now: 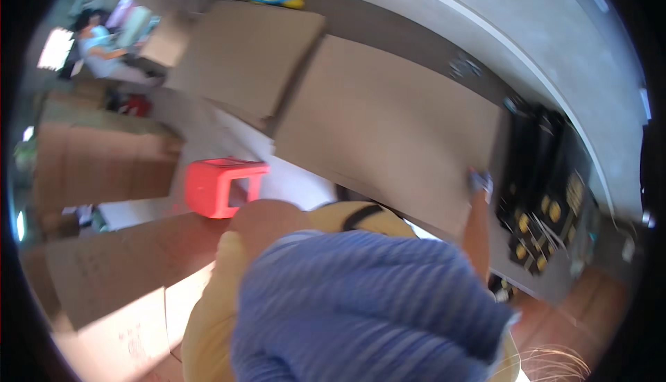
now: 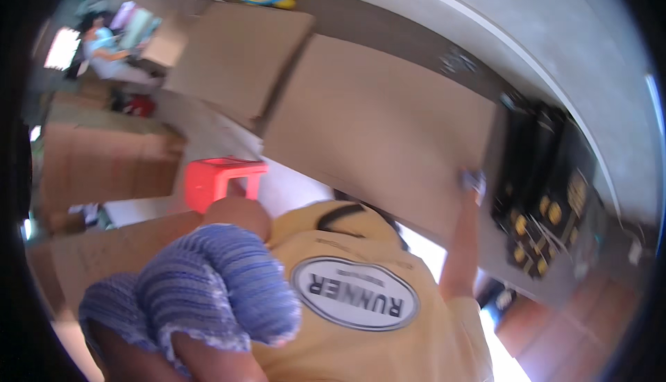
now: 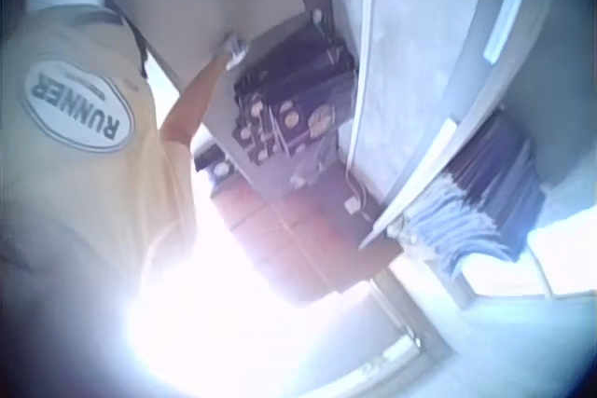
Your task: The person places a black decorative item with gold patterns onto a flat piece of cardboard, folds the cardboard over the item, and then places the wrapped package onto a stack of similar items. This process is repeated continuously throughout the video.
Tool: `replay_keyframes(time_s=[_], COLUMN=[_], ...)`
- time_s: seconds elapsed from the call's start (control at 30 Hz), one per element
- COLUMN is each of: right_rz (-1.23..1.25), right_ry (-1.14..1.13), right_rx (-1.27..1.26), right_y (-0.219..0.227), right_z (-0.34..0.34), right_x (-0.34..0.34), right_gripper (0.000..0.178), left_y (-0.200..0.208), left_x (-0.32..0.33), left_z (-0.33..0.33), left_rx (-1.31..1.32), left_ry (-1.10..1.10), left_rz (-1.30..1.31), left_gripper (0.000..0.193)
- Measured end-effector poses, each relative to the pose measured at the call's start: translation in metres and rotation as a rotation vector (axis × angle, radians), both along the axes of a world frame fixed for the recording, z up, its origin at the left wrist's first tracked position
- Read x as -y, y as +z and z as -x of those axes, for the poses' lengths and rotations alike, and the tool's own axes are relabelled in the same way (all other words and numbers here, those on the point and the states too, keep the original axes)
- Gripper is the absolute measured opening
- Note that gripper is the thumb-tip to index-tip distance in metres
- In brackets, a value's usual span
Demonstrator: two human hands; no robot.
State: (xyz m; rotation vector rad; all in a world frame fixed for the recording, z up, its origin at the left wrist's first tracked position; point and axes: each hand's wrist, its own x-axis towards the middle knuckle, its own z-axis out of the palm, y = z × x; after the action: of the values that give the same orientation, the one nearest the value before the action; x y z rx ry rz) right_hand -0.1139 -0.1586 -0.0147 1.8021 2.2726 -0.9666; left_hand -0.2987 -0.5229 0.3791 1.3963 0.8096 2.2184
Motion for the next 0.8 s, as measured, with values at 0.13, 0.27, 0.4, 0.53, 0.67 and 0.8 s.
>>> replay_keyframes(time_s=[0.13, 0.27, 0.4, 0.53, 0.67, 0.8], right_rz=[-0.046, -0.034, -0.041, -0.024, -0.223, -0.285], right_ry=[-0.094, -0.206, -0.088, -0.208, -0.190, -0.293], right_rx=[-0.060, -0.280, -0.162, -0.157, -0.107, -0.280], right_y=[-0.060, -0.077, -0.125, -0.115, -0.057, -0.094], right_z=[-0.022, -0.024, -0.049, -0.046, -0.039, -0.079], right_x=[-0.011, -0.024, -0.064, -0.068, -0.035, -0.060], right_gripper=[0.070, 0.077, 0.064, 0.049, 0.040, 0.032], left_y=[0.019, 0.021, 0.042, 0.049, 0.090, 0.093], left_x=[-0.017, 0.009, 0.008, 0.008, -0.011, -0.007], left_z=[-0.009, -0.024, -0.051, -0.073, -0.106, -0.103], left_rx=[-0.182, -0.263, -0.294, -0.274, 0.040, 0.132], left_ry=[-0.022, 0.109, 0.309, 0.664, 0.950, 0.714], left_rz=[-0.128, -0.258, -0.313, -0.347, -0.358, -0.293], left_gripper=[0.020, 0.020, 0.019, 0.019, 0.019, 0.014])
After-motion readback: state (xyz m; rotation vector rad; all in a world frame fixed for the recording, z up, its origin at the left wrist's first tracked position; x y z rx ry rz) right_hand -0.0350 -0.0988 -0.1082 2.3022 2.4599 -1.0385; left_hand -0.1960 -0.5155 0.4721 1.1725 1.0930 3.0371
